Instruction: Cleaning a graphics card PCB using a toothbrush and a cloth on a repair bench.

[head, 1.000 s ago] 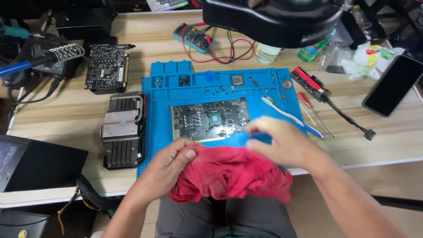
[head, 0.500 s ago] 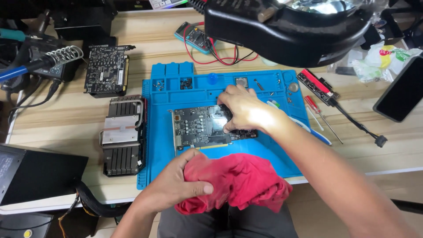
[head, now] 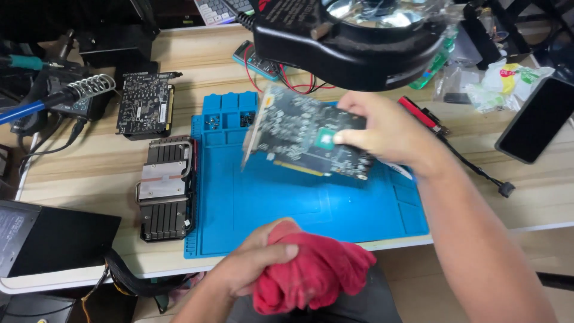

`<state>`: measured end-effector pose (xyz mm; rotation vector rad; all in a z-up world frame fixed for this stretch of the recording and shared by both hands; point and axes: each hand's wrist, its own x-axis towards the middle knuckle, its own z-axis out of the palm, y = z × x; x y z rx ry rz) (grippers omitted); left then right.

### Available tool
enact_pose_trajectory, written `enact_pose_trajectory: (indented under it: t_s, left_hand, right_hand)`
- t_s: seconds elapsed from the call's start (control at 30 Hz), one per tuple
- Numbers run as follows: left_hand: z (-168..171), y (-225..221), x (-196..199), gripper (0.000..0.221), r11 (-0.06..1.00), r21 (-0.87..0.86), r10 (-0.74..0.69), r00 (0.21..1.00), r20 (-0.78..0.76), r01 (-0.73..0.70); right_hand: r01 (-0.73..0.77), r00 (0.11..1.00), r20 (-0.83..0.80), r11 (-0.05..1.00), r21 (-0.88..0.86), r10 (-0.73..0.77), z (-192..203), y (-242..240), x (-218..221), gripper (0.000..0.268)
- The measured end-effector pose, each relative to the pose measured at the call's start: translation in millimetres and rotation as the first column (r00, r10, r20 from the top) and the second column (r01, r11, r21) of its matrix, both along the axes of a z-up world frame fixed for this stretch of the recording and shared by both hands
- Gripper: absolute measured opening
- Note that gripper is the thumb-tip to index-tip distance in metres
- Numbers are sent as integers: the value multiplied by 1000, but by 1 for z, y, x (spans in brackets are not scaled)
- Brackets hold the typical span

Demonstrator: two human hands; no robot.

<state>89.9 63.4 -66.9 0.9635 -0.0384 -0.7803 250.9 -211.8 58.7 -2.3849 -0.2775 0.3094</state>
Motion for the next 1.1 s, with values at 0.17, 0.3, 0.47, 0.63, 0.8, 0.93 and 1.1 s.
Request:
enact_pose_trajectory:
  t_s: [0.17,0.3,0.47,0.63,0.8,0.93,1.1]
  left_hand:
    - [3,-60,0,27,932,-350,-63,907,-416,-96]
    - [30,-50,16,48,902,-399,-43,885,-464,-166]
    - [39,-6,79,50,941,110,335,919,-208,-319]
    - [-3,27,66,64,371,682,-14,731,682,-630]
    - [-15,-5,18,53,486,403,-421,196,886,-776]
    - [-27,-7,-5,54,320,622,-675,289,679,-715]
    - [-25,17,-19,47,487,477,-440,267,857,-731]
  right_hand:
    - [259,966,-40,945,197,-257,10,-73,-25,52]
    - [249,958,85,943,223,-273,20,-118,-49,53]
    - [393,912,31,893,220,-409,25,-136,-66,46]
    - [359,927,5,891,278,-375,-1,-131,-67,44]
    - [349,936,-57,935,58,-346,10,-62,-63,52]
    - [202,979,19,966,-162,-201,8,-11,-57,44]
    - [-67,979,173,970,-234,109,-34,23,-54,37]
